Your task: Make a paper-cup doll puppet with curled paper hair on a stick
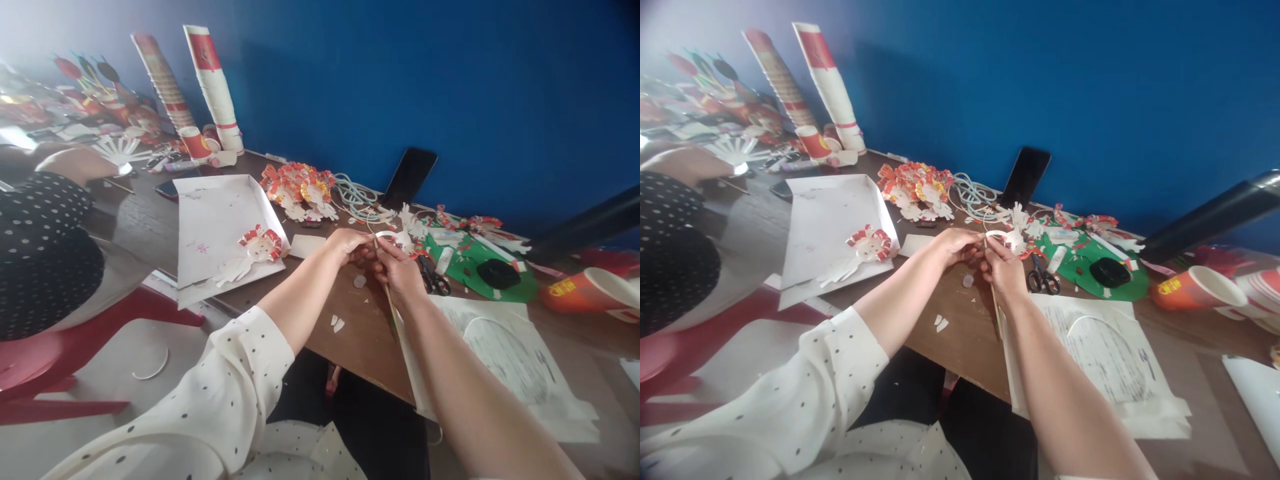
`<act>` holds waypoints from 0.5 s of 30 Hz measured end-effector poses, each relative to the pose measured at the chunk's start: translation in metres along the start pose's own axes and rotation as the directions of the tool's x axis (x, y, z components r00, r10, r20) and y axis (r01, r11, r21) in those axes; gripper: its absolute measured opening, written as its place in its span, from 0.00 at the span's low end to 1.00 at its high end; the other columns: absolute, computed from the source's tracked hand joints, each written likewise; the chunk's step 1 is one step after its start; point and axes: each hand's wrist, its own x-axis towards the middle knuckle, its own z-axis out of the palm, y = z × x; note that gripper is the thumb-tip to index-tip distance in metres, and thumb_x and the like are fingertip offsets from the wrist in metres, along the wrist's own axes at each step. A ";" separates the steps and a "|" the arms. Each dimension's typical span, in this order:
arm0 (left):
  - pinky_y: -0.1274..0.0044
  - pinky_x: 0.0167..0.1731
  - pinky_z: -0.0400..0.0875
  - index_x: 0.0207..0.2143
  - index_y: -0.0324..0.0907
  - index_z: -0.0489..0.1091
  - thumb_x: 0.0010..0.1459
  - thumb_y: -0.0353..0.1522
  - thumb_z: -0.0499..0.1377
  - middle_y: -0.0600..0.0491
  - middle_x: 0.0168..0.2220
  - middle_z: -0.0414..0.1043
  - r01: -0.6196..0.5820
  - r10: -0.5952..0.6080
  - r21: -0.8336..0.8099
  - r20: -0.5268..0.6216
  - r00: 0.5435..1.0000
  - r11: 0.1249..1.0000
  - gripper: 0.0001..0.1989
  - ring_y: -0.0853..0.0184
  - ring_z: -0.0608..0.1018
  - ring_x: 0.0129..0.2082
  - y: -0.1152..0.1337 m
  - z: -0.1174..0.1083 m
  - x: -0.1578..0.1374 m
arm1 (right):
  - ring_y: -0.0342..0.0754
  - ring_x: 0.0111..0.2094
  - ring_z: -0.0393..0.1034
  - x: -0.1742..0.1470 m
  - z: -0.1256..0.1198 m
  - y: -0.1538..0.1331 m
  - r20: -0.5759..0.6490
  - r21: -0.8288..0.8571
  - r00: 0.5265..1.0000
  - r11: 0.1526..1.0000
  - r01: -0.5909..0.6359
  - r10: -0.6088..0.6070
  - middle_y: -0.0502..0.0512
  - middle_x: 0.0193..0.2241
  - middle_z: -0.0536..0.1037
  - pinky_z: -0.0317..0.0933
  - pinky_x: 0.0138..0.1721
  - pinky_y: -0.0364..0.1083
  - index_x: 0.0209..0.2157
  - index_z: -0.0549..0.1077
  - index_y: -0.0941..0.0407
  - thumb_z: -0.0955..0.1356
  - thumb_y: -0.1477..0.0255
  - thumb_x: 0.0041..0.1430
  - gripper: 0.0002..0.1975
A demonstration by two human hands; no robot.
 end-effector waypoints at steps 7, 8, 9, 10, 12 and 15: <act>0.84 0.28 0.69 0.25 0.33 0.72 0.58 0.23 0.61 0.51 0.21 0.71 -0.027 0.027 -0.044 -0.008 1.000 0.999 0.08 0.76 0.72 0.20 -0.001 0.001 -0.001 | 0.38 0.19 0.60 0.000 0.002 -0.004 -0.014 0.033 0.999 0.998 -0.048 0.049 0.49 0.22 0.73 0.45 0.14 0.35 0.48 0.76 0.56 0.71 0.75 0.45 0.24; 0.83 0.29 0.70 0.24 0.33 0.72 0.58 0.22 0.60 0.51 0.22 0.71 -0.033 0.033 -0.061 -0.002 0.999 0.998 0.09 0.76 0.73 0.21 -0.001 0.001 -0.002 | 0.38 0.19 0.60 0.000 0.002 -0.005 -0.017 0.044 0.998 0.997 -0.061 0.061 0.49 0.22 0.73 0.44 0.14 0.35 0.48 0.76 0.57 0.71 0.76 0.45 0.24; 0.83 0.31 0.71 0.24 0.33 0.72 0.58 0.22 0.60 0.51 0.22 0.72 -0.038 0.039 -0.074 0.005 0.999 0.996 0.09 0.75 0.73 0.22 -0.001 0.001 -0.002 | 0.37 0.19 0.59 0.000 0.001 -0.006 -0.016 0.056 0.997 0.996 -0.070 0.071 0.49 0.22 0.73 0.44 0.14 0.35 0.48 0.76 0.57 0.70 0.77 0.45 0.24; 0.82 0.32 0.71 0.24 0.33 0.72 0.58 0.21 0.59 0.50 0.23 0.72 -0.042 0.043 -0.079 0.012 0.999 0.996 0.09 0.75 0.74 0.23 -0.001 0.001 -0.002 | 0.37 0.19 0.59 0.000 0.001 -0.007 -0.010 0.064 0.997 0.995 -0.079 0.080 0.49 0.22 0.73 0.44 0.14 0.34 0.47 0.76 0.57 0.70 0.77 0.46 0.23; 0.82 0.32 0.71 0.26 0.33 0.74 0.58 0.20 0.59 0.50 0.23 0.73 -0.050 0.051 -0.060 0.021 0.998 0.997 0.08 0.75 0.74 0.24 -0.001 0.000 -0.002 | 0.36 0.18 0.58 0.000 0.000 -0.008 0.012 0.081 0.996 0.993 -0.088 0.088 0.49 0.23 0.73 0.44 0.14 0.33 0.48 0.76 0.57 0.69 0.78 0.46 0.23; 0.83 0.31 0.70 0.27 0.33 0.76 0.57 0.21 0.60 0.51 0.23 0.73 -0.052 0.052 -0.010 0.004 0.999 0.999 0.07 0.76 0.73 0.22 -0.001 -0.001 -0.003 | 0.35 0.18 0.56 0.000 -0.002 -0.009 0.049 0.090 0.994 0.991 -0.098 0.094 0.48 0.23 0.72 0.43 0.14 0.33 0.48 0.75 0.57 0.69 0.78 0.46 0.24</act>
